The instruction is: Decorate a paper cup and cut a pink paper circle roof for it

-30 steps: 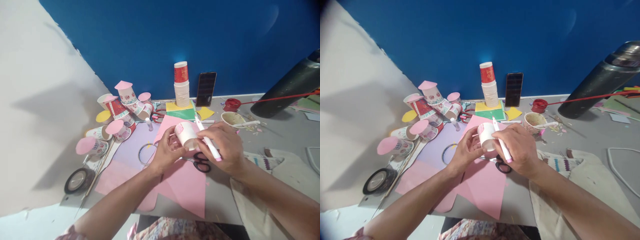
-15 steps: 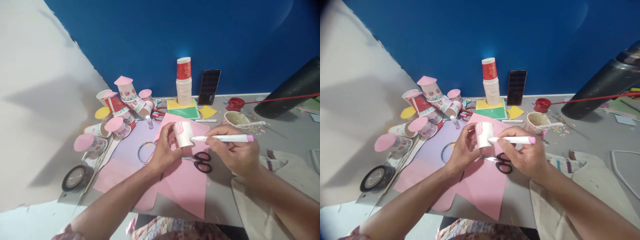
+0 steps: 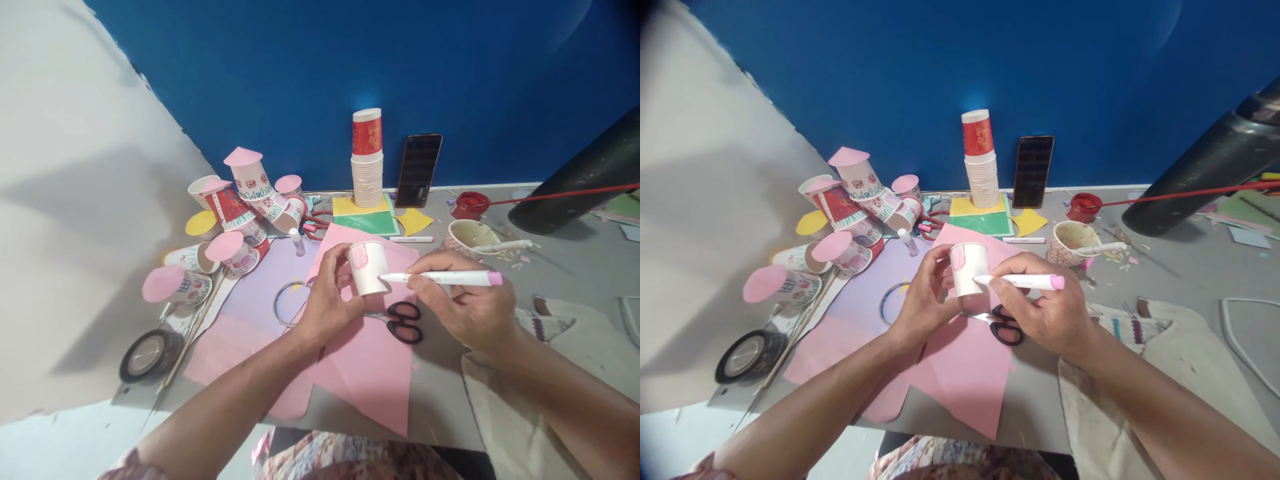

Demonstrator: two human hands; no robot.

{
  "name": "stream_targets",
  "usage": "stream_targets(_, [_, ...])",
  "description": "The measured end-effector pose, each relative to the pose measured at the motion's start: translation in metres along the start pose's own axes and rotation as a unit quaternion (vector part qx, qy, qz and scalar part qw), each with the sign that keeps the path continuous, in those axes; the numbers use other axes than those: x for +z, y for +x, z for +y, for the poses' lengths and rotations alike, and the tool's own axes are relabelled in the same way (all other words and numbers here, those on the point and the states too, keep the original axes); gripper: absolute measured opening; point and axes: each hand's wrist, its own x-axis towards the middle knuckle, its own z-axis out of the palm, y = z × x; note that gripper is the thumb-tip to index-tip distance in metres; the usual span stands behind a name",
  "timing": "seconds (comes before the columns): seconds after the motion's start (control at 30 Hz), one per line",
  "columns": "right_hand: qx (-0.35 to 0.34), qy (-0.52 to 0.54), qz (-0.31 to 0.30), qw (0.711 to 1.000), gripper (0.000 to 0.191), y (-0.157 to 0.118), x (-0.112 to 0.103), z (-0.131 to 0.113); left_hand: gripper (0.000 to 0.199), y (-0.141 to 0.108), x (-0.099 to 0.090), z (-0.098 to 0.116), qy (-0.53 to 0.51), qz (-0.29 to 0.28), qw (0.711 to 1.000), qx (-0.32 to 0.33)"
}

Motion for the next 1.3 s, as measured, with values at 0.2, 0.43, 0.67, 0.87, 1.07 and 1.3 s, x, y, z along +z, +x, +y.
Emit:
stream_targets(0.2, [-0.013,0.001,-0.003,1.0,0.01,0.0,-0.0004,-0.0002,0.071,-0.0004,0.0007,0.0004,-0.002,-0.004,1.0,0.003])
stream_targets(0.43, [-0.018,-0.008,0.008,1.0,0.009,-0.0005,0.0007,0.0015,0.075,-0.0006,0.0002,0.0006,-0.005,-0.007,1.0,-0.005])
stream_targets(0.67, [-0.029,-0.006,0.003,1.0,0.01,0.0003,0.0013,0.0011,0.077,-0.0014,0.0012,0.002,-0.006,-0.005,1.0,-0.013])
stream_targets(0.87, [-0.031,0.0,0.009,0.999,0.01,-0.0005,0.0018,0.0021,0.077,-0.0033,0.0022,0.0025,-0.018,-0.003,1.0,-0.015])
stream_targets(1.07, [-0.042,-0.004,-0.001,0.999,0.01,0.0014,0.0003,0.0011,0.075,-0.0024,0.002,0.0029,-0.017,-0.006,1.0,-0.009])
stream_targets(1.3, [-0.051,-0.018,-0.007,0.998,0.011,0.001,-0.0022,0.0005,0.076,-0.0007,0.0026,0.0044,-0.018,-0.003,1.0,-0.018])
